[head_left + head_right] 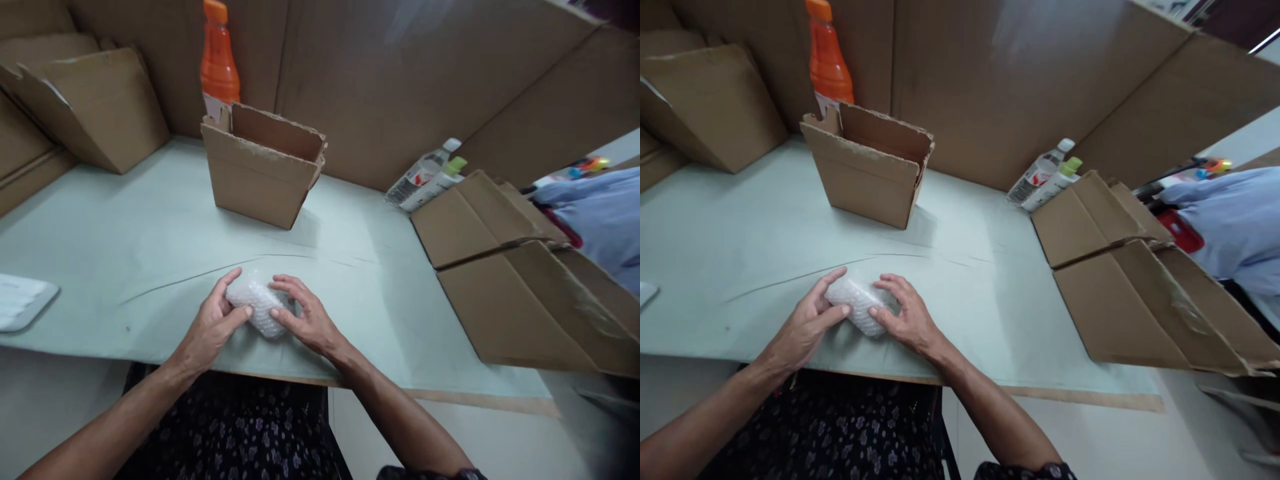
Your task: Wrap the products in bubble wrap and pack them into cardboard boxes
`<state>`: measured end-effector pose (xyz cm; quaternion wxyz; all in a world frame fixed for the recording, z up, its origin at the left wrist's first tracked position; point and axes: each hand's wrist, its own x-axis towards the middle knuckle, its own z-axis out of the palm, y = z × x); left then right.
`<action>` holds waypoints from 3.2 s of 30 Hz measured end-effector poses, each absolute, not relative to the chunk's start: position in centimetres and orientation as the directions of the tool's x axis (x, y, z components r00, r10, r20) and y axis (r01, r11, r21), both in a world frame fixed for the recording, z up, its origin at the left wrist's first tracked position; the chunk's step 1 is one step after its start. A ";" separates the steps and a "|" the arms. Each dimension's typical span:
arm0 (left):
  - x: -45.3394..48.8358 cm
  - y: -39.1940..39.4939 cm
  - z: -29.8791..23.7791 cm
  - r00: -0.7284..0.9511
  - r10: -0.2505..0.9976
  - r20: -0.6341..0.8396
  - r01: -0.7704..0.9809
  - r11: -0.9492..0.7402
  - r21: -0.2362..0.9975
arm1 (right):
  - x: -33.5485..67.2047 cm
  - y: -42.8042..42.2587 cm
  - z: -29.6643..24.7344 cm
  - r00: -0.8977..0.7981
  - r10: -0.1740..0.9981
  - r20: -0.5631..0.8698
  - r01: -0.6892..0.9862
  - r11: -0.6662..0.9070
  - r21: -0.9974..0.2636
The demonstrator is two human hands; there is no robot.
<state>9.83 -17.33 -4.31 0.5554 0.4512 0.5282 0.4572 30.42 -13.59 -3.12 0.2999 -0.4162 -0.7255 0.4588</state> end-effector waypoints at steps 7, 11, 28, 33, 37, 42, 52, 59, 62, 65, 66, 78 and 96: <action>9.6 -14.9 -4.1 0.099 0.993 -0.071 0.203 0.050 0.978 | 31.4 -11.7 -3.3 -0.483 0.874 -0.058 0.241 0.069 -0.968; 8.4 -10.5 0.0 0.016 0.928 0.373 0.606 -0.306 0.734 | 31.5 -11.1 -4.8 -0.369 0.927 -0.070 0.119 -0.028 -0.993; 6.4 -4.6 7.4 0.375 0.616 0.693 0.745 -0.645 0.170 | 36.0 -11.2 -0.3 -0.007 0.998 0.057 -0.175 0.055 -0.983; 6.0 -14.6 7.1 0.523 0.561 0.642 0.670 -0.736 0.098 | 38.5 -13.3 4.7 0.092 0.958 0.272 -0.145 0.284 -0.948; 3.9 -17.8 6.4 0.512 0.585 0.629 0.710 -0.700 0.073 | 38.9 -14.1 8.8 0.078 0.896 0.437 0.041 0.436 -0.899; 1.8 -17.6 5.7 0.489 0.556 0.672 0.746 -0.666 0.008 | 35.7 -12.7 13.6 -0.243 0.829 0.504 0.368 0.560 -0.743; 2.0 -17.9 4.9 0.428 0.617 0.660 0.744 -0.656 0.130 | 24.0 -7.4 13.6 -0.677 0.736 -0.010 0.716 0.661 0.223; 1.9 -17.5 5.4 0.428 0.609 0.668 0.723 -0.674 0.152 | 20.4 -5.6 12.7 -0.650 0.620 -0.439 0.572 0.780 0.255; 2.1 -17.5 5.5 0.394 0.598 0.698 0.735 -0.661 0.151 | 22.3 -5.8 13.7 -0.685 0.623 -0.377 0.600 0.776 0.192; 2.0 -18.0 5.4 0.191 0.585 0.789 0.790 -0.569 0.230 | 27.2 -7.3 14.8 -0.691 0.722 0.022 0.723 0.690 0.035; 1.7 -18.2 5.3 0.086 0.601 0.794 0.805 -0.512 0.300 | 29.3 -8.0 14.9 -0.617 0.758 0.211 0.766 0.640 -0.063; 2.0 -14.4 -2.4 -0.198 0.977 0.073 0.086 -0.057 0.995 | 33.9 -13.8 1.2 -0.326 0.915 0.236 0.588 0.392 -0.707; -0.2 -18.3 -3.7 -0.619 0.784 0.052 0.080 -0.003 0.997 | 24.2 -2.8 -0.6 -0.555 0.806 0.205 0.448 0.498 -0.743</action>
